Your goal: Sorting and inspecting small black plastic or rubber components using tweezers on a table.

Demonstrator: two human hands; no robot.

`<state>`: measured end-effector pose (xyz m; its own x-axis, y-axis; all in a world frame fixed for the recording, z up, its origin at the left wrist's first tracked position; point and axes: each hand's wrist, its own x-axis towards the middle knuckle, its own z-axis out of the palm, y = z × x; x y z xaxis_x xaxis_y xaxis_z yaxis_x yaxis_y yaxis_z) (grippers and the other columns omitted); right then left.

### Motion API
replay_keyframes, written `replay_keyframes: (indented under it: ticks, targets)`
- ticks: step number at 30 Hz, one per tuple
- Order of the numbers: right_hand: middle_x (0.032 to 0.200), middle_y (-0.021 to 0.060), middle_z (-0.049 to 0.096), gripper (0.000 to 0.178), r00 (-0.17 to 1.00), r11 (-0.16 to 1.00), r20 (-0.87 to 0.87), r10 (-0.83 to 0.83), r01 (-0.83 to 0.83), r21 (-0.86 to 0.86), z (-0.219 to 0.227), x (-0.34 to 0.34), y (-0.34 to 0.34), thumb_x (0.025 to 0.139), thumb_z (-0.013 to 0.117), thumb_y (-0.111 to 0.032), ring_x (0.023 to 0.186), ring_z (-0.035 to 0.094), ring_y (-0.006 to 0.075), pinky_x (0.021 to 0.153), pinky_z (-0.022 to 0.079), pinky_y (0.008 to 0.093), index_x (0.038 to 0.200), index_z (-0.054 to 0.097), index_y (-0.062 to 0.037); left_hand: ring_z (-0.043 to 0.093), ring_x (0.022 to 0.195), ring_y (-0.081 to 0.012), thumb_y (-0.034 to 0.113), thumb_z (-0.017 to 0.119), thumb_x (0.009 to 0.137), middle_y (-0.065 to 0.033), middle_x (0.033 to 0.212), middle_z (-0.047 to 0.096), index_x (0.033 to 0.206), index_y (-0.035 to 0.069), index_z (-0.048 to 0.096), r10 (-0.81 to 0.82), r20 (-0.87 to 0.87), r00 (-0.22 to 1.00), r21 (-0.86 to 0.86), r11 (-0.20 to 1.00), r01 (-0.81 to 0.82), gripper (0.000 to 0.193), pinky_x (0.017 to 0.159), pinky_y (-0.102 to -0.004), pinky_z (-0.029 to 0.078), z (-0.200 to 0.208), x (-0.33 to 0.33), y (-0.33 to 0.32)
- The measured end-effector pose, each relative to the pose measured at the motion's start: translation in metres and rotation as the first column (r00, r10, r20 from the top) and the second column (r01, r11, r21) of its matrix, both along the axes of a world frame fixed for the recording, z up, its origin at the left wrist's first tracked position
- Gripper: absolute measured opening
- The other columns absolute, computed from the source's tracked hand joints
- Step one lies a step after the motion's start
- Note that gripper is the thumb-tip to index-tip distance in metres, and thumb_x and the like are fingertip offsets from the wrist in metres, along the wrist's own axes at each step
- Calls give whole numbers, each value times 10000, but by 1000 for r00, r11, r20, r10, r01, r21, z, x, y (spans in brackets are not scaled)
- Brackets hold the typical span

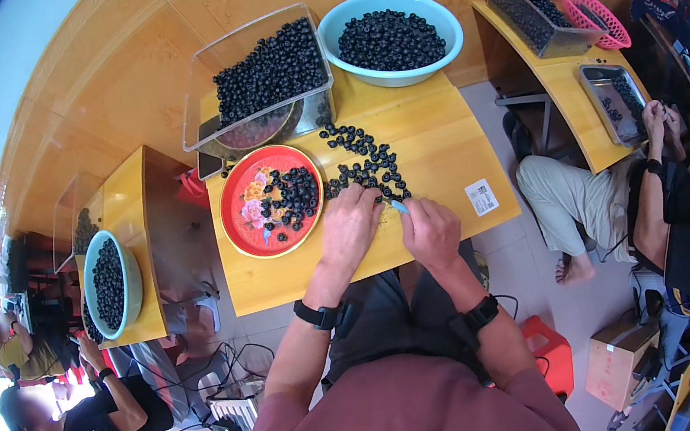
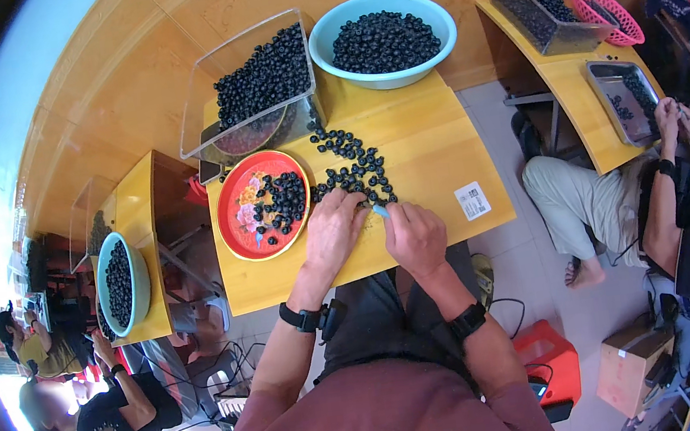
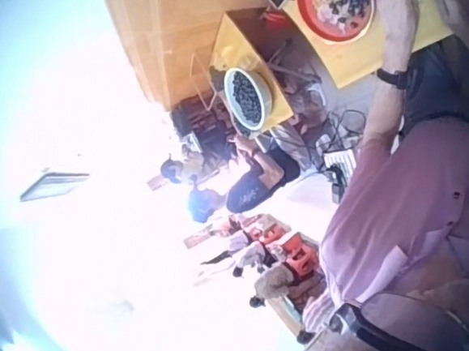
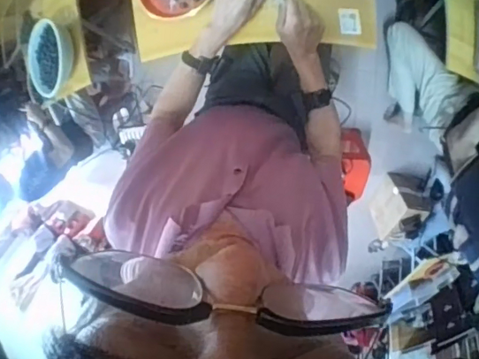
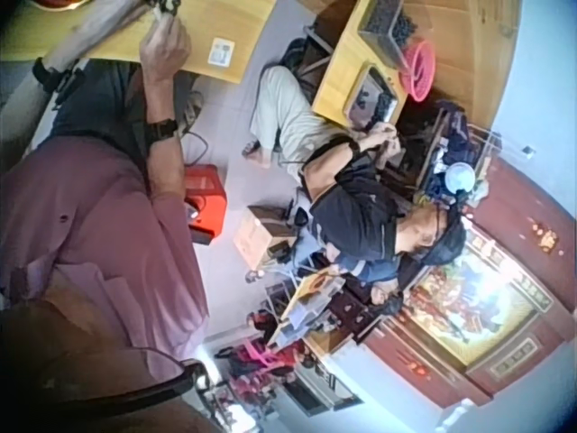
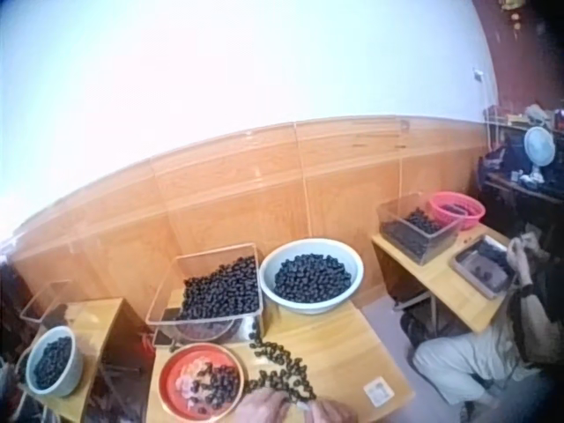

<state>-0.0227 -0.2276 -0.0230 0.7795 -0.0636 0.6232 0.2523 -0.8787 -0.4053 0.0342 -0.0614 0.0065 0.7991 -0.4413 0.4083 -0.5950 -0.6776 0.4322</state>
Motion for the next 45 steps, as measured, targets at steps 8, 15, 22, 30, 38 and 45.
replay_keyframes:
  ticks: [8,15,22,30,38,45]
  targets:
    - [746,91,594,77,1000,1000,-4,4,-4,-4,-1,1,-1,924,687,-132,662,632,306,596,502,435,940,673,-58,677,854,-335,105,786,885,-126,932,662,1038,39,735,20,12,1000,-21,1000,-20,174,766,-423,560,-3,-5,5]
    - [749,93,600,83,999,999,-49,18,-20,-36,-4,0,-3,924,683,-147,658,636,310,590,504,441,948,678,-67,733,806,-205,89,823,891,-124,951,750,1116,10,749,86,-286,954,-338,923,-184,250,712,-328,584,-14,-25,8]
    - [748,88,596,71,996,998,-85,27,-32,-57,1,0,0,919,693,-136,658,638,305,591,504,440,934,665,-73,724,809,-116,55,826,903,-76,933,764,1103,11,741,29,-510,860,-573,734,-364,221,702,-268,579,-30,-35,1]
    - [752,80,609,78,994,995,-91,58,-65,-80,1,1,0,916,708,-133,671,649,290,603,515,424,924,664,-69,721,856,-112,34,806,921,-74,1025,720,1104,0,730,-15,-432,902,-655,692,-302,200,734,-252,575,-48,-31,8]
    - [753,78,616,73,992,994,-105,62,-71,-78,2,0,0,912,710,-127,681,656,284,612,522,420,922,668,-67,726,881,-133,-8,792,918,-85,1066,695,1108,-4,722,-8,-424,906,-705,631,-324,202,740,-267,583,-44,-33,7]
    - [750,77,611,77,991,991,-98,88,-97,-91,4,-1,2,903,713,-125,688,658,278,614,522,418,921,666,-67,699,827,-121,-4,831,881,-73,1031,689,1092,14,722,26,-373,928,-627,730,-272,238,707,-255,563,-42,-34,9]
